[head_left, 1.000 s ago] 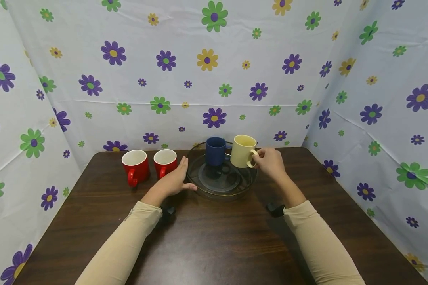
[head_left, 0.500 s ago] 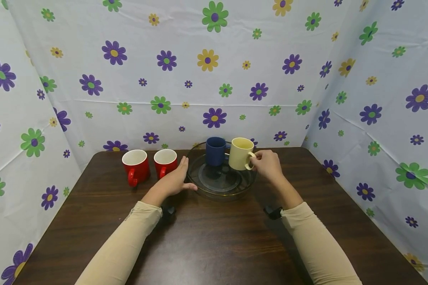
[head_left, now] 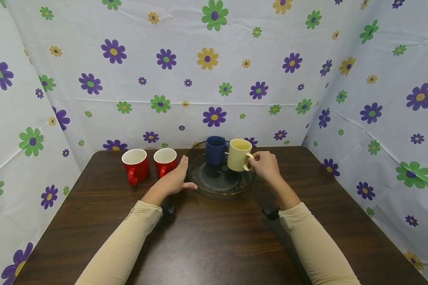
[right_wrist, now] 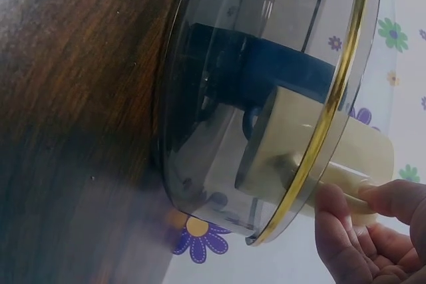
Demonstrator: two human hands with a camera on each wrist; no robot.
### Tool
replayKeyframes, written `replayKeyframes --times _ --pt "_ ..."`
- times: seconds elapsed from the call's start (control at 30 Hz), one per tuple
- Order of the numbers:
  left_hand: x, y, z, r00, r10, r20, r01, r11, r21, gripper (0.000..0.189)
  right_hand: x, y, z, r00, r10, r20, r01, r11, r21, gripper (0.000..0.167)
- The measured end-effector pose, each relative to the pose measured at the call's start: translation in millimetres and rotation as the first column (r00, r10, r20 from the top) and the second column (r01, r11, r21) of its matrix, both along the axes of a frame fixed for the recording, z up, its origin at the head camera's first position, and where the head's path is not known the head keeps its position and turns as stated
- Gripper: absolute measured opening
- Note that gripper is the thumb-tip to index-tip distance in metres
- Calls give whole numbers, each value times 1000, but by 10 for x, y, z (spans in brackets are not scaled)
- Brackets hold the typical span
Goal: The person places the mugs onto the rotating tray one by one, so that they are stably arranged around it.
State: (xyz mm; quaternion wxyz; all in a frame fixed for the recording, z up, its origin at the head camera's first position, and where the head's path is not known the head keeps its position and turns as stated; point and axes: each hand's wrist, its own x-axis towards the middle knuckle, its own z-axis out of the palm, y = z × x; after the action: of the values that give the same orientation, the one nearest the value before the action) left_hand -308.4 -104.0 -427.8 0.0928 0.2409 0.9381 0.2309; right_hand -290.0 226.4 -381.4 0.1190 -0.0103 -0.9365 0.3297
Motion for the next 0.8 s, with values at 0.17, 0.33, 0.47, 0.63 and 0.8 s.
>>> replayKeyframes --times 0.17,0.33,0.47,0.63,0.8 --pt "5 5 9 1000 3 3 -3 1000 4 113 3 1 -25 1000 9 13 -9 1000 -10 23" --pt "17 10 4 1000 -1 -1 1 1000 1 113 3 -14 -71 999 7 38 -6 1000 -18 22" --pt "23 18 -1 1000 -3 -6 3 1000 1 113 -1 -33 -118 999 0 35 1 1000 -25 20" --pt "18 25 0 1000 -8 -9 8 1000 4 113 11 -66 -151 999 -17 42 18 999 -27 20" --pt "25 21 8 1000 -6 -12 6 1000 8 113 14 -106 -159 999 -25 40 26 999 -21 20"
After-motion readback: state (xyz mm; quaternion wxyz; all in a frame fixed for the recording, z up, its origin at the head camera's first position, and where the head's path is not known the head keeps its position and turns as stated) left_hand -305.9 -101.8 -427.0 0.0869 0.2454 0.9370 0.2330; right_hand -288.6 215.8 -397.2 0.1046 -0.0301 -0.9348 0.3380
